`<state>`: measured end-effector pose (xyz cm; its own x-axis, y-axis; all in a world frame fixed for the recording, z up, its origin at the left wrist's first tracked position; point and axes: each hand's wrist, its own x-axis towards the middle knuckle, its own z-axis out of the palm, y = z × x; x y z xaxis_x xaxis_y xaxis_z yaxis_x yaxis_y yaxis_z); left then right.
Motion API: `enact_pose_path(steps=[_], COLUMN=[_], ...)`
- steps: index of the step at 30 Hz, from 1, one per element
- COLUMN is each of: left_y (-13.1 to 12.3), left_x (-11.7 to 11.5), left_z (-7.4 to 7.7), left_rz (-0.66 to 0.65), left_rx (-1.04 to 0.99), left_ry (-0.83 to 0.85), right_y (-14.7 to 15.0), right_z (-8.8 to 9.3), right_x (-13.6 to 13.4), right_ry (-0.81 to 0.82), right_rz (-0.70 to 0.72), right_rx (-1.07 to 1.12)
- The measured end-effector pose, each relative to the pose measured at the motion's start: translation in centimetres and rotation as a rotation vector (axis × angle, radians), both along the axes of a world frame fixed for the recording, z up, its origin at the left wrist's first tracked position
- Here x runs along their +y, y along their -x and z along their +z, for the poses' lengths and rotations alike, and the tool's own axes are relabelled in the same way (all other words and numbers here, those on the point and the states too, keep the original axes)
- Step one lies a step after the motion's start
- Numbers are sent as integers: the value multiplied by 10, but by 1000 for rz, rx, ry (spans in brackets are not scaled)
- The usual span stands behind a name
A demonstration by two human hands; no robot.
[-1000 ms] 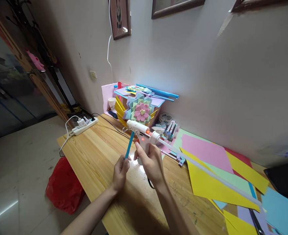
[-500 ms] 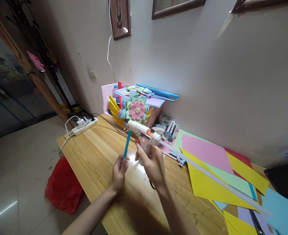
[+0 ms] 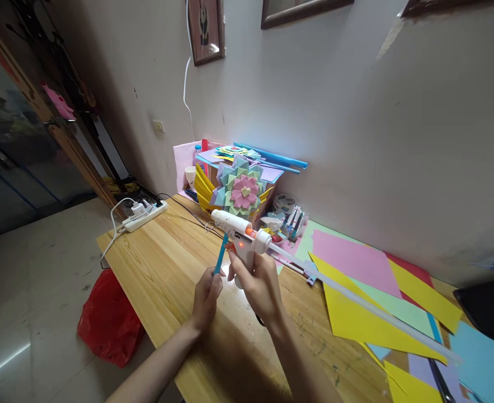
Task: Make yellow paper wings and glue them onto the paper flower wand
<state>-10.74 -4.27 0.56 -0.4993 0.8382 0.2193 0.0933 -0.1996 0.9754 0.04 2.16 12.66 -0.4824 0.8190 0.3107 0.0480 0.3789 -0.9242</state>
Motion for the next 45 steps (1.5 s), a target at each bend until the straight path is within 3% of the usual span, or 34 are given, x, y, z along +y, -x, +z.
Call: enact_pose_path(steps=[9, 20, 23, 29, 37, 45], left_y=[0, -3, -4, 2, 9, 10], left_x=[1, 1, 2, 6, 10, 11], left_z=[3, -6, -7, -5, 1, 1], left_rz=[38, 11, 28, -14, -197, -181], left_rx=[42, -16, -86, -211, -363, -385], left_ry=[94, 48, 31, 10, 31, 16], right_y=[0, 5, 0, -10, -25, -35], right_z=[1, -15, -10, 2, 13, 20], right_x=[-5, -12, -14, -14, 10, 27], right_ry=[-113, -381, -335, -272, -47, 93], right_rz=[8, -281, -262, -26, -230, -314], right_rx=[-45, 5, 43, 19, 243, 388])
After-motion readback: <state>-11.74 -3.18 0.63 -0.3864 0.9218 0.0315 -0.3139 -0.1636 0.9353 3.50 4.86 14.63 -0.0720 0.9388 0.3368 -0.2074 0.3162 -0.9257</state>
